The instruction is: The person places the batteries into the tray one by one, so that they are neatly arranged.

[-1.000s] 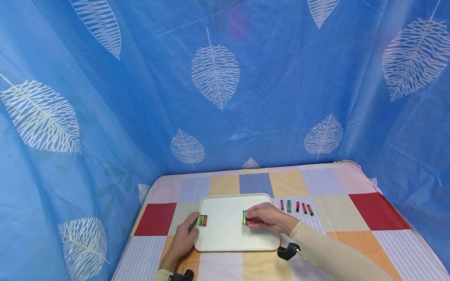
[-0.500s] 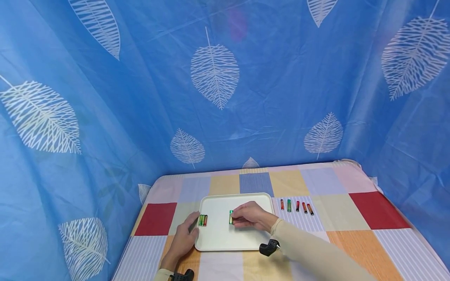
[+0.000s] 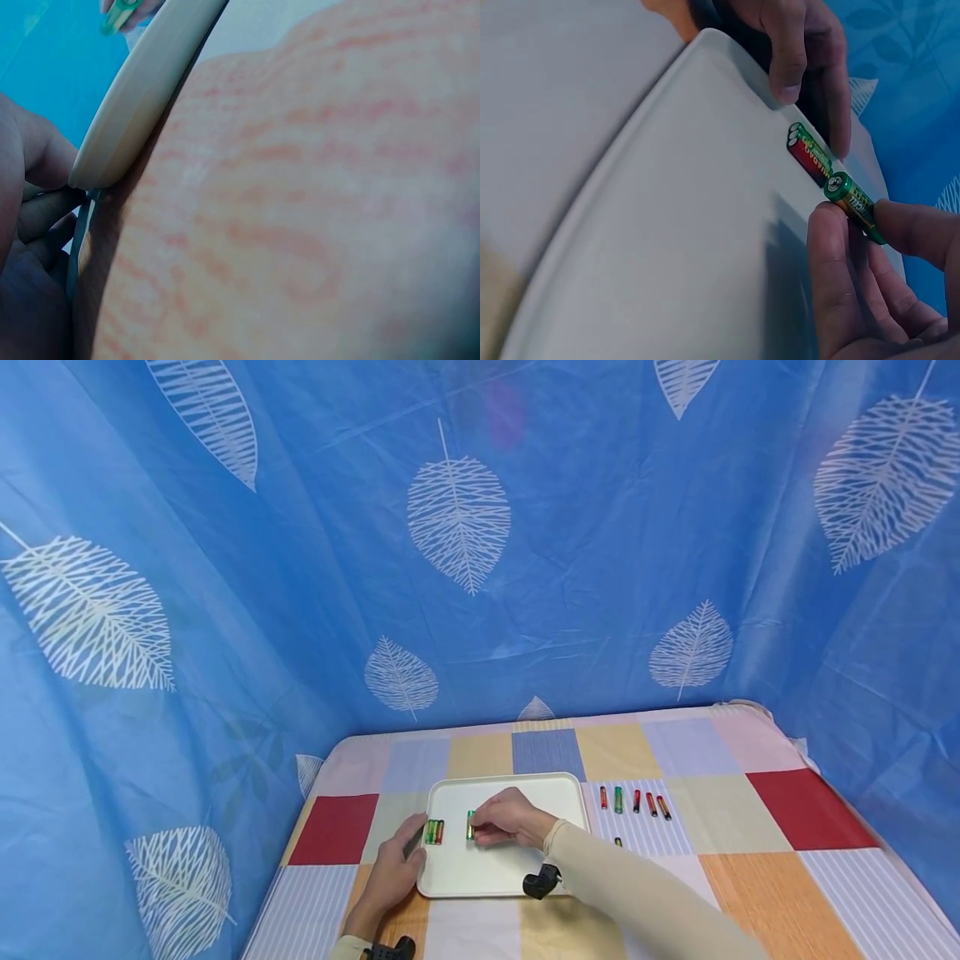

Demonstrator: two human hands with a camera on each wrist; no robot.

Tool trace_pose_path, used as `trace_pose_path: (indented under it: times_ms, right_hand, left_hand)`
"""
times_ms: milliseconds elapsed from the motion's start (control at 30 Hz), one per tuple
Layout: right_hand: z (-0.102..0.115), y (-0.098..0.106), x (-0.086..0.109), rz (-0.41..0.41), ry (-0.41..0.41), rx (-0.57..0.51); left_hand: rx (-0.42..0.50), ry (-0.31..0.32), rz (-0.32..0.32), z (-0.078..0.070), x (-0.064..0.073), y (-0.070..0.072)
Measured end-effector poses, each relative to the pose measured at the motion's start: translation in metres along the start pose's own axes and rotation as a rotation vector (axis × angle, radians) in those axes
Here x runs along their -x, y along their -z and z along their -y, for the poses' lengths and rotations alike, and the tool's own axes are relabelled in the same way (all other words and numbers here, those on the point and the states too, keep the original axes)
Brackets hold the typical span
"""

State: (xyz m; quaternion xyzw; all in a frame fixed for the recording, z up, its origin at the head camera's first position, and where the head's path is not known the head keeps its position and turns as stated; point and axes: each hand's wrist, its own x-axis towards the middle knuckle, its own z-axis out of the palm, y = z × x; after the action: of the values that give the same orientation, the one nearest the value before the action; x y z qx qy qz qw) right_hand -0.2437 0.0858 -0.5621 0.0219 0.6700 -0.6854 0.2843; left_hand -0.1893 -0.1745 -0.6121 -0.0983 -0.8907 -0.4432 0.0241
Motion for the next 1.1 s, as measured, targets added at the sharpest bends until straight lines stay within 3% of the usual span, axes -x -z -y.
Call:
trace_pose_path:
  times_ms: [333, 667, 1100]
  right_hand:
    - [0.008, -0.025, -0.015, -0.034, 0.014, 0.069]
    - [0.005, -0.047, -0.02, -0.113, -0.006, 0.136]
    - [0.001, -0.049, -0.02, -0.105, -0.016, 0.051]
  left_hand:
    - [-0.004, -0.023, -0.011, -0.001, -0.001, 0.0]
    - [0.01, 0.004, 0.008, -0.002, -0.001, 0.0]
    - [0.003, 0.012, -0.005, -0.002, 0.001, -0.001]
